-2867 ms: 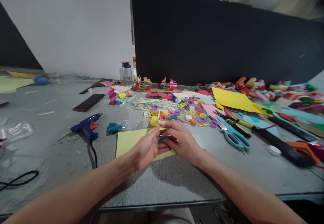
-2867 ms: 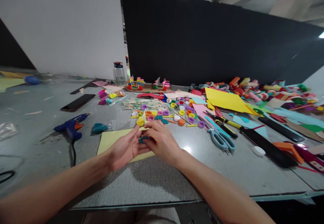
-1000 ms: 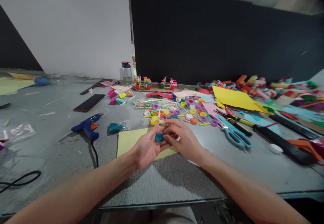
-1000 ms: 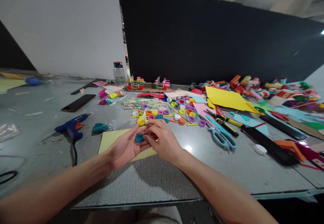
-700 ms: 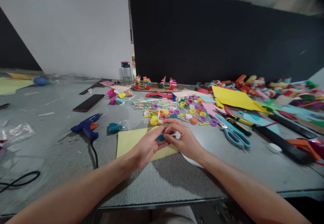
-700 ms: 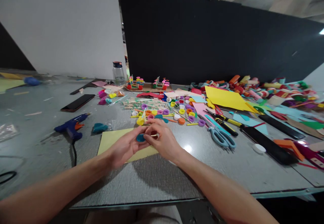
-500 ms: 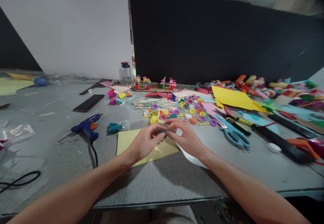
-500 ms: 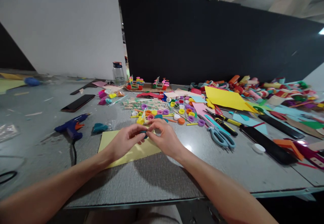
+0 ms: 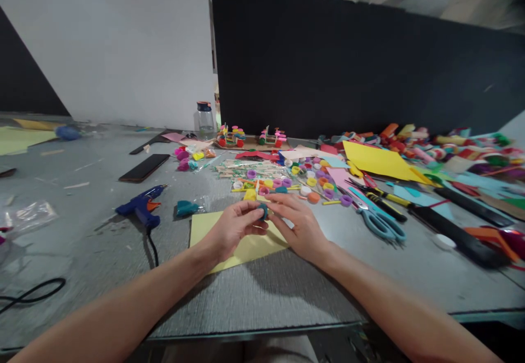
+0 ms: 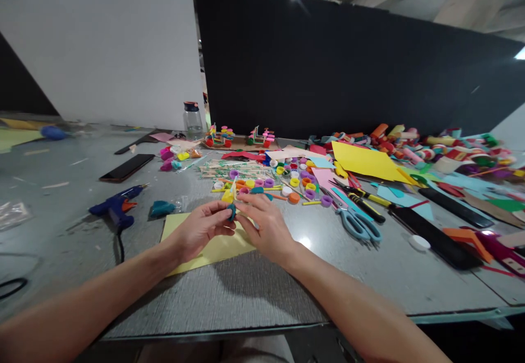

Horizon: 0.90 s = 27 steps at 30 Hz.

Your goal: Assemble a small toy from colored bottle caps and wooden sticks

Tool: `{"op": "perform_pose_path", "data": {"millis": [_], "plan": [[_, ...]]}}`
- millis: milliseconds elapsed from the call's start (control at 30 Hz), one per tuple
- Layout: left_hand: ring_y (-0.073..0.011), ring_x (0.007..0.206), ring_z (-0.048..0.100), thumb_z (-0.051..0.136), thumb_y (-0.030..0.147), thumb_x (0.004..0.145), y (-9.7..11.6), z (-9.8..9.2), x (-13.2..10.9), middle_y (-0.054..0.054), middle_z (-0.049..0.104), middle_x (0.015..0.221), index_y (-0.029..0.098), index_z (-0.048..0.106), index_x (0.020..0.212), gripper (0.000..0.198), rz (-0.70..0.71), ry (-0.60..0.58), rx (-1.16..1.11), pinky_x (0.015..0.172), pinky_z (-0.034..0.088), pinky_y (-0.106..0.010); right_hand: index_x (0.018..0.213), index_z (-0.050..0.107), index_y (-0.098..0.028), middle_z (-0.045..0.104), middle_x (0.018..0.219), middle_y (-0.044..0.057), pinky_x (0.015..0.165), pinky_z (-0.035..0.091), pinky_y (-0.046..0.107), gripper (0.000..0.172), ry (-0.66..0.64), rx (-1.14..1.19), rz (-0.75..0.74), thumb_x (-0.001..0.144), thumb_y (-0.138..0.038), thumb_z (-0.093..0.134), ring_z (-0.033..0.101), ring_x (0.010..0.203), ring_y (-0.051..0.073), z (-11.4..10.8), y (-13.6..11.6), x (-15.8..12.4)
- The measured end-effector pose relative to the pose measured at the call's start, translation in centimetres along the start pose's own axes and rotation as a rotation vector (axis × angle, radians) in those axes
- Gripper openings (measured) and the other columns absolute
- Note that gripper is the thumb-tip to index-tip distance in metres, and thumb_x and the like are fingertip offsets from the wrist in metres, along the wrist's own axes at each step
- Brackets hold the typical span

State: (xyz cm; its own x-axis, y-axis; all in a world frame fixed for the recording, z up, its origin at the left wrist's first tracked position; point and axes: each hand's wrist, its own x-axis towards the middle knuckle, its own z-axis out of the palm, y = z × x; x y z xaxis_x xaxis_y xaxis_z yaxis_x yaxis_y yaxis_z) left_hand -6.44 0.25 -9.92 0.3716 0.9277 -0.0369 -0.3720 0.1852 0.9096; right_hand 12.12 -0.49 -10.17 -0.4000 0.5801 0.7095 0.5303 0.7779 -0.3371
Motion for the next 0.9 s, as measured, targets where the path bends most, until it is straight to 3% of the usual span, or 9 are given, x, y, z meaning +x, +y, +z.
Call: {"op": "perform_pose_path", "data": {"millis": [900], "plan": [[-0.0121, 0.065, 0.061, 0.087, 0.035, 0.067, -0.27, -0.19, 0.02, -0.001, 0.065, 0.075, 0.014, 0.073, 0.083, 0.031, -0.012, 0.000, 0.040, 0.066, 0.054, -0.029, 0.127, 0.061, -0.018, 0.066, 0.127, 0.013, 0.098, 0.050, 0.046, 0.033, -0.015, -0.078, -0.159, 0.096, -0.015, 0.053, 0.059, 0.117, 0.025, -0.27, -0.03, 0.16]]}}
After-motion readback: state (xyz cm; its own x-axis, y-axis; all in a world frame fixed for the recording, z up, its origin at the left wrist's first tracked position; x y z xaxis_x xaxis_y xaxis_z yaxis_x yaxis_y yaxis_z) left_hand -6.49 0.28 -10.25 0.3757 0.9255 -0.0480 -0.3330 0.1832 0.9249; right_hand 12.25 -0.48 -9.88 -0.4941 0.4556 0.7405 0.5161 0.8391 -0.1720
